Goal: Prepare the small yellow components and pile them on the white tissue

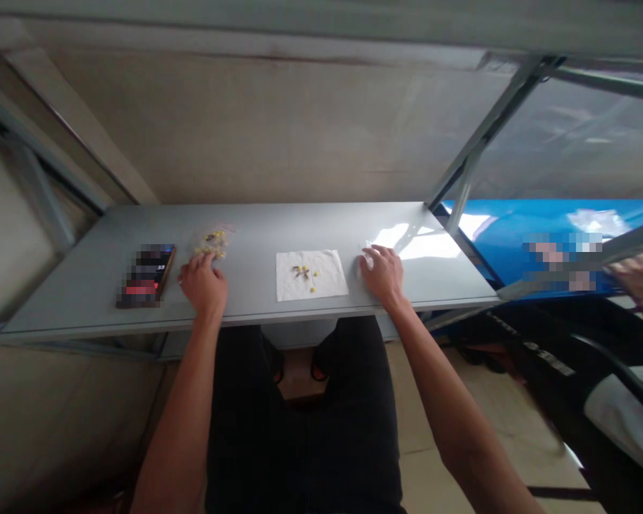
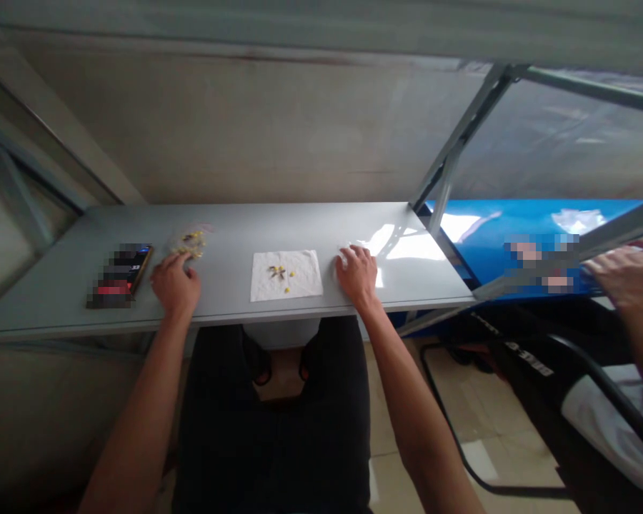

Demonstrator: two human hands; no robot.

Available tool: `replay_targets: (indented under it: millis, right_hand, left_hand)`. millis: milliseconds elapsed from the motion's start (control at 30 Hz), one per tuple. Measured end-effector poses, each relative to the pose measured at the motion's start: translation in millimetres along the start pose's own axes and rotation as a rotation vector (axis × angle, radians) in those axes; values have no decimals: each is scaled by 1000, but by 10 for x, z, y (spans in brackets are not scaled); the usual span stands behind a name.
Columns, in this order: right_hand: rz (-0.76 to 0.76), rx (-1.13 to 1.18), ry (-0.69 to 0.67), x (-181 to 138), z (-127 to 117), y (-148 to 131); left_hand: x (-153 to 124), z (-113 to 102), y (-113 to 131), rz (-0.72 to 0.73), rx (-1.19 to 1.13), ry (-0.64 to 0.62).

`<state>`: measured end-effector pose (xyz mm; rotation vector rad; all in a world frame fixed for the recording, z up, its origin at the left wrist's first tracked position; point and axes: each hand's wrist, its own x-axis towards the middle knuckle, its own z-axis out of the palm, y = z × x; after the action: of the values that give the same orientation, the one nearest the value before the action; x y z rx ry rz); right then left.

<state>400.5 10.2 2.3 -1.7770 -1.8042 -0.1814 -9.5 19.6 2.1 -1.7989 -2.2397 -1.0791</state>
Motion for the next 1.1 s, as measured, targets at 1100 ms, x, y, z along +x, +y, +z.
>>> replay_targets:
  millis: [1100]
  right_hand:
    - [-321,706,-274,270,136,-1286]
  left_hand:
    - [-119,-38,565,241,-775,-423]
